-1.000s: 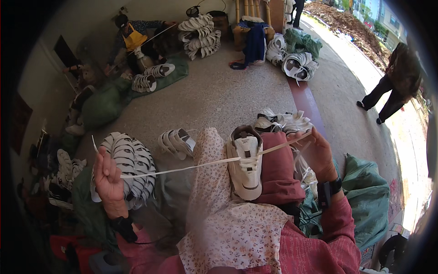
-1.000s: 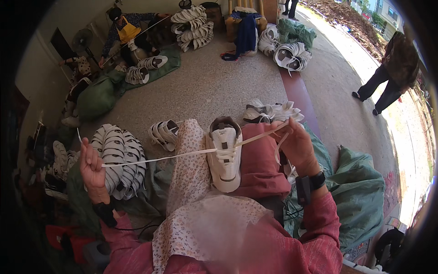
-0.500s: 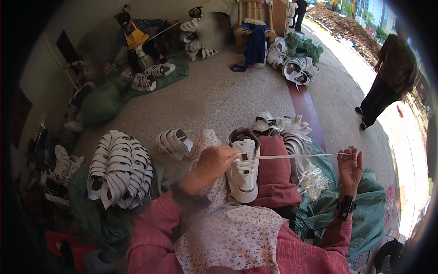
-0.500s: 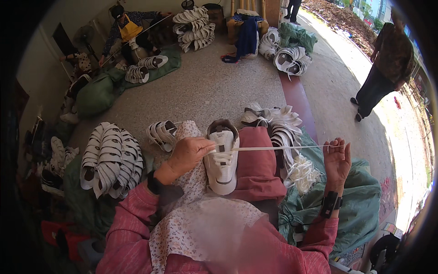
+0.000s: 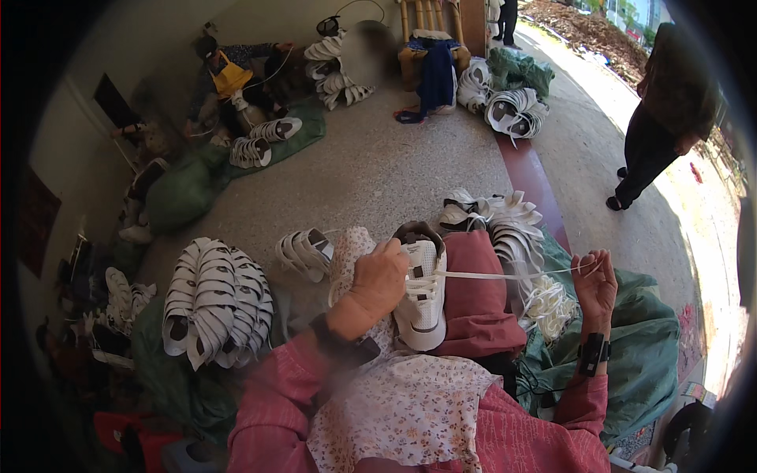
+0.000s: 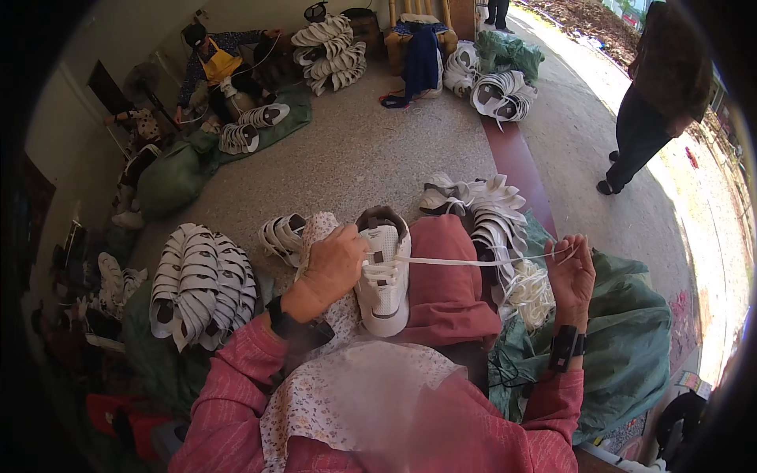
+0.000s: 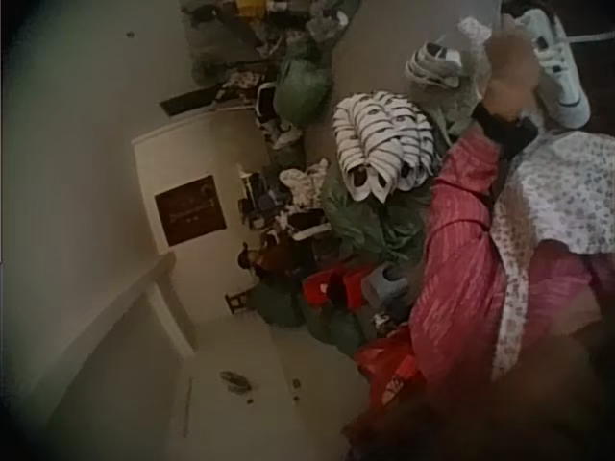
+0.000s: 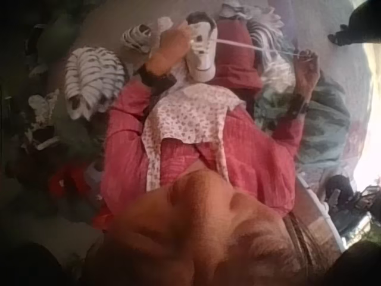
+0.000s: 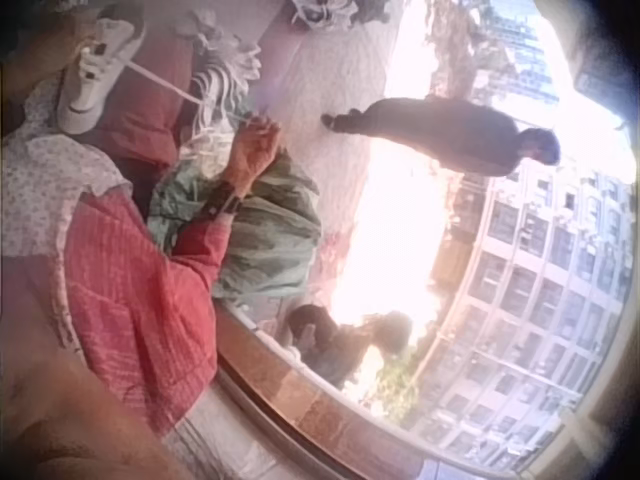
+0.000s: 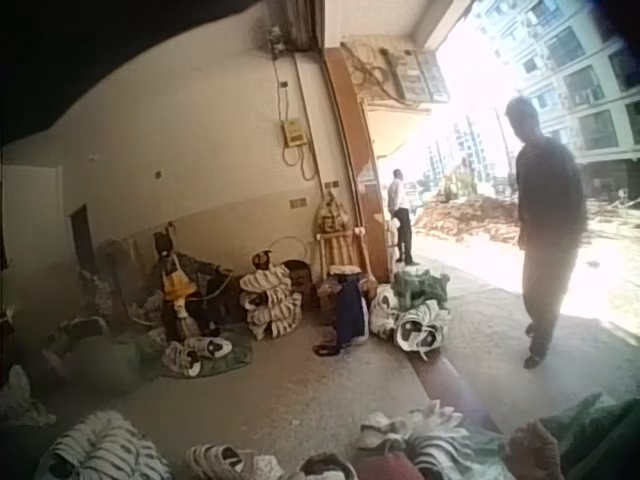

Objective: Lacing shoelaces on white sneakers while sitting in a manufacturing environment.

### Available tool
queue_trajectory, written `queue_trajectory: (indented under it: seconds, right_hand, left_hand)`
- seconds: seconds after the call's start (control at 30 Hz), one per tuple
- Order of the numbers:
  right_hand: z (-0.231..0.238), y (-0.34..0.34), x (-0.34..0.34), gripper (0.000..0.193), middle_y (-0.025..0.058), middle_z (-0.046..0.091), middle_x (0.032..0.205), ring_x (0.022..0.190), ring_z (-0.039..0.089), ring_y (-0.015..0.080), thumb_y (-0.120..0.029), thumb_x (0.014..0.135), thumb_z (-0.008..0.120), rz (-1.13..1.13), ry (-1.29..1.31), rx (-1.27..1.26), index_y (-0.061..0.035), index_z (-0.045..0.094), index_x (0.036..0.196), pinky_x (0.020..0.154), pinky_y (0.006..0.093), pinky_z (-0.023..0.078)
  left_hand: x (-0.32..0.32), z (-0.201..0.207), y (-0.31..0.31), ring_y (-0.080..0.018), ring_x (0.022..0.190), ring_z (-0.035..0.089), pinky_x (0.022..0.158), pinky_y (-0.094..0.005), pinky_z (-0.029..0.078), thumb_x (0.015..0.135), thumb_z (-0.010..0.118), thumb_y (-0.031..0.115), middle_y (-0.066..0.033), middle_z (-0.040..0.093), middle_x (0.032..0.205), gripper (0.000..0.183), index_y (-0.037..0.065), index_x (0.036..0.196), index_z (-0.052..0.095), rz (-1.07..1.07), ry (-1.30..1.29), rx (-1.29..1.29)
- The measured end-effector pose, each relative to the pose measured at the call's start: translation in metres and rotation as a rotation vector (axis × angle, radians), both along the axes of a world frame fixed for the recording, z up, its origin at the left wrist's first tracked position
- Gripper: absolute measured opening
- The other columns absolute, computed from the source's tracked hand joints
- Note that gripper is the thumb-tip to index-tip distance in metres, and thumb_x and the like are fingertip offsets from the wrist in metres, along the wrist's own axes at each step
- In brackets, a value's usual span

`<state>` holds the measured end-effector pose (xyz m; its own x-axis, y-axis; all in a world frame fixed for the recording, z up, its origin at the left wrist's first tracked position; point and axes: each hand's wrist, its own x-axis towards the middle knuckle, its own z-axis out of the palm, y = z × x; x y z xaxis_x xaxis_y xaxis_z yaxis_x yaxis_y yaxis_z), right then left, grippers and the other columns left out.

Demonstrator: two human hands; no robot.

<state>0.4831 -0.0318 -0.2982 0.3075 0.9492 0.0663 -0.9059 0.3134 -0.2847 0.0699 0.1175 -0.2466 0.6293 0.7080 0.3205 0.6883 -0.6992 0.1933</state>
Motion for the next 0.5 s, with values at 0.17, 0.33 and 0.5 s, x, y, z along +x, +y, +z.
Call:
queue_trajectory:
  seconds: [0.17, 0.33, 0.5]
  right_hand:
    - [0.001, -0.003, -0.003, 0.020, 0.0094, 0.071, 0.101, 0.093, 0.068, 0.0227, -0.018, 0.100, 0.054, 0.002, 0.002, -0.031, -0.0054, 0.069, 0.099, 0.106, 0.0439, 0.043]
    - [-0.007, -0.004, -0.001, 0.021, 0.0103, 0.071, 0.101, 0.094, 0.068, 0.0224, -0.017, 0.100, 0.054, 0.005, 0.009, -0.027, -0.0043, 0.070, 0.097, 0.104, 0.0426, 0.044]
    - [-0.015, 0.005, -0.015, 0.021, 0.0093, 0.068, 0.094, 0.082, 0.063, 0.0199, -0.018, 0.100, 0.053, 0.085, 0.050, -0.033, -0.0032, 0.068, 0.097, 0.089, 0.0351, 0.049]
  left_hand:
    - [0.007, 0.001, 0.006, -0.0314, 0.089, 0.063, 0.072, -0.0425, 0.051, 0.080, 0.061, 0.011, -0.0109, 0.060, 0.090, 0.009, 0.009, 0.074, 0.067, 0.018, 0.210, 0.034]
    - [-0.008, -0.001, 0.015, -0.0286, 0.082, 0.063, 0.071, -0.0368, 0.050, 0.081, 0.062, 0.011, -0.0110, 0.061, 0.088, 0.011, 0.003, 0.080, 0.070, -0.011, -0.064, -0.326]
    - [-0.020, -0.017, 0.018, -0.0164, 0.077, 0.059, 0.069, -0.0286, 0.046, 0.083, 0.067, 0.011, -0.0047, 0.059, 0.086, 0.012, 0.001, 0.087, 0.072, -0.030, -0.408, -0.646]
